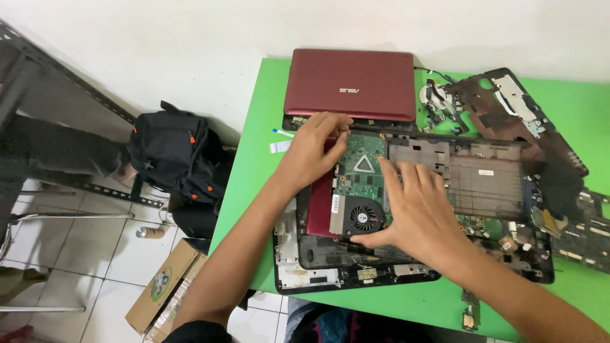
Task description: Repairing a laptop by connecting internal ribbon cables to the motherboard and using a screwdriver to secure parts.
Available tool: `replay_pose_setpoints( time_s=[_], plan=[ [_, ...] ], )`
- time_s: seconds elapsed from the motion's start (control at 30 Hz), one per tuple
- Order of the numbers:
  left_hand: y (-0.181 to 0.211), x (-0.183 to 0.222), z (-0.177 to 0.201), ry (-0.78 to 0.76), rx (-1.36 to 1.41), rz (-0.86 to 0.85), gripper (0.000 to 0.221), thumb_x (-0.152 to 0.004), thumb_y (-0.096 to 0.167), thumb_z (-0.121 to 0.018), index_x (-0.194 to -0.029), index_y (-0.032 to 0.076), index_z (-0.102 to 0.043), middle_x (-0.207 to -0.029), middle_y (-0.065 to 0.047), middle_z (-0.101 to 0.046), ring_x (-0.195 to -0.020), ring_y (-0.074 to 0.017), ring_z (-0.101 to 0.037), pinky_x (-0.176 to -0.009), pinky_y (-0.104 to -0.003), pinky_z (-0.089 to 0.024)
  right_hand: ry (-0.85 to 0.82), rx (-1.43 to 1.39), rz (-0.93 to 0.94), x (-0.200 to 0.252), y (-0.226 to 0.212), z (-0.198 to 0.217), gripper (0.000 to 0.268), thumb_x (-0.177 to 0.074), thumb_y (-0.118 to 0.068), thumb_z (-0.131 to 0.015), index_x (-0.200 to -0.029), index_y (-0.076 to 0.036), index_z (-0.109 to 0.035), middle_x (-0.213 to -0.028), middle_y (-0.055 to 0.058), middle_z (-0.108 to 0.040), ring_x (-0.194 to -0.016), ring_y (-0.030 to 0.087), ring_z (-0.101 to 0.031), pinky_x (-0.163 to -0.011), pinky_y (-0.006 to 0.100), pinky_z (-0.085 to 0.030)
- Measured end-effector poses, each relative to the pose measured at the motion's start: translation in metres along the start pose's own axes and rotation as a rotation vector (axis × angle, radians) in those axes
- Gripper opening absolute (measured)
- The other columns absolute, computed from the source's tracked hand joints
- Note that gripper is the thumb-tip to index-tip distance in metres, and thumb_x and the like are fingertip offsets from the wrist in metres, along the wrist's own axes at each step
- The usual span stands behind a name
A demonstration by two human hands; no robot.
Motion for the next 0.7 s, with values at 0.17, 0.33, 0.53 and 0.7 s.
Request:
replay_pose_setpoints(
  time_s=[0.17, 0.33, 0.53, 0.7],
  plan=[
    [-0.004, 0.0, 0.003, 0.043, 0.039, 0.004, 0.018, -0.102, 0.011, -0.054, -0.115, 0.005, -0.064, -0.102, -0.008, -0.069, -0.095, -0.0242, -0.063, -0.081, -0.037, -0.052, -0.04, -0.198, 0.002, -0.005, 0.008, -0.005, 0.148, -0.05, -0.101, -0.077, -0.156, -0.005, -0.037, -0.125, 0.012, -0.049, -0.111, 0.029, -0.049, -0.096, 0.044, -0.043],
    [0.0, -0.001, 0.01, 0.094, 0.136, 0.089, 0.015, -0.101, 0.008, -0.054, -0.11, 0.005, -0.066, -0.1, -0.007, -0.07, -0.089, -0.0185, -0.065, -0.074, -0.031, -0.056, -0.22, -0.562, -0.132, -0.009, 0.013, 0.0, 0.138, -0.044, -0.074, -0.095, -0.154, -0.017, -0.035, -0.136, 0.011, -0.041, -0.128, 0.031, -0.039, -0.108, 0.055, -0.037],
    [0.017, -0.004, 0.021, 0.141, 0.05, -0.039, 0.016, -0.102, 0.011, -0.051, -0.103, 0.006, -0.066, -0.104, -0.007, -0.067, -0.097, -0.0239, -0.061, -0.086, -0.036, -0.046, -0.194, -0.692, -0.085, -0.006, 0.007, 0.002, 0.139, -0.046, -0.066, -0.1, -0.156, -0.015, -0.031, -0.142, 0.014, -0.031, -0.135, 0.032, -0.034, -0.109, 0.057, -0.039],
    [0.019, -0.003, 0.018, 0.094, -0.07, -0.149, 0.013, -0.102, 0.007, -0.056, -0.111, 0.006, -0.065, -0.109, -0.006, -0.068, -0.101, -0.0253, -0.055, -0.088, -0.038, -0.045, -0.05, -0.335, 0.079, -0.005, 0.011, 0.0, 0.148, -0.051, -0.087, -0.091, -0.161, -0.009, -0.031, -0.133, 0.019, -0.036, -0.127, 0.038, -0.037, -0.111, 0.055, -0.035]
  ],
)
Point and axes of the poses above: each hand's wrist, its own x-axis away from the middle knuckle, its own z-axis out of the back of the hand, y = z × x, the point moved 6 cm from there along -x, towards the middle knuckle
